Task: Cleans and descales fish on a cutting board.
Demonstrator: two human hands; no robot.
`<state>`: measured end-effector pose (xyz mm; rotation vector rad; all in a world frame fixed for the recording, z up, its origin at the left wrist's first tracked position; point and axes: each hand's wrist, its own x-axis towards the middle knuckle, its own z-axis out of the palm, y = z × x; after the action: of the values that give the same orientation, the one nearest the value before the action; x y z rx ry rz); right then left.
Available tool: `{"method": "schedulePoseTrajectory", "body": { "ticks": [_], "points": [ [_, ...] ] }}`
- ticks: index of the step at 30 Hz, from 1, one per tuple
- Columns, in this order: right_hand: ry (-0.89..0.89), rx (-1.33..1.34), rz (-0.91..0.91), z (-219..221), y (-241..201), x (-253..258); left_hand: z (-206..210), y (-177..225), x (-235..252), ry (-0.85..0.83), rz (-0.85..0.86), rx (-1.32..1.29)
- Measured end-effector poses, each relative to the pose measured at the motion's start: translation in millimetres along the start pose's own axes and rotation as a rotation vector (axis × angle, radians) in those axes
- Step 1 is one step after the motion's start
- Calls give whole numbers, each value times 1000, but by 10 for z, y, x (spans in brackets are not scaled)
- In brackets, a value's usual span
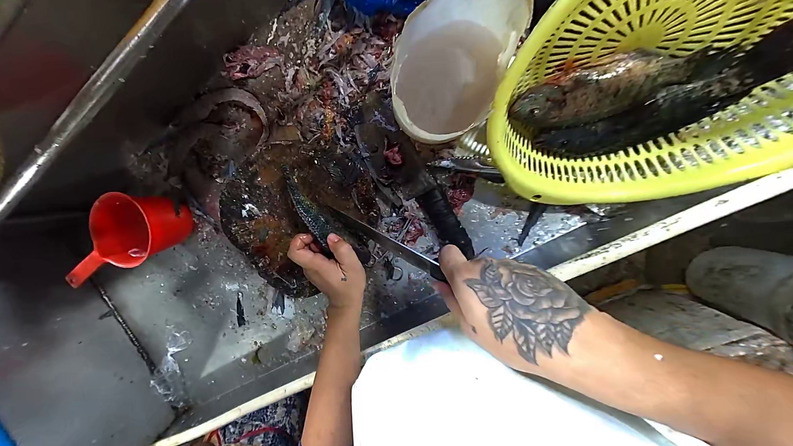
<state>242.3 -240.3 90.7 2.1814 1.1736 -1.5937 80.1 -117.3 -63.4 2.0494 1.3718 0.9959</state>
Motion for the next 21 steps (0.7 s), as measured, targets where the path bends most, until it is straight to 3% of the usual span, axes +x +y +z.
{"method": "schedulePoseTrajectory", "body": {
  "ticks": [8,15,21],
  "points": [
    [214,152,-86,67,-149,128,-24,-14,-13,-15,-28,24],
    [64,75,-60,224,-183,232,-23,-23,-16,-7,-34,3],
    [49,177,-120,9,-19,195,-39,-44,-9,-4,-10,-37]
  ]
}}
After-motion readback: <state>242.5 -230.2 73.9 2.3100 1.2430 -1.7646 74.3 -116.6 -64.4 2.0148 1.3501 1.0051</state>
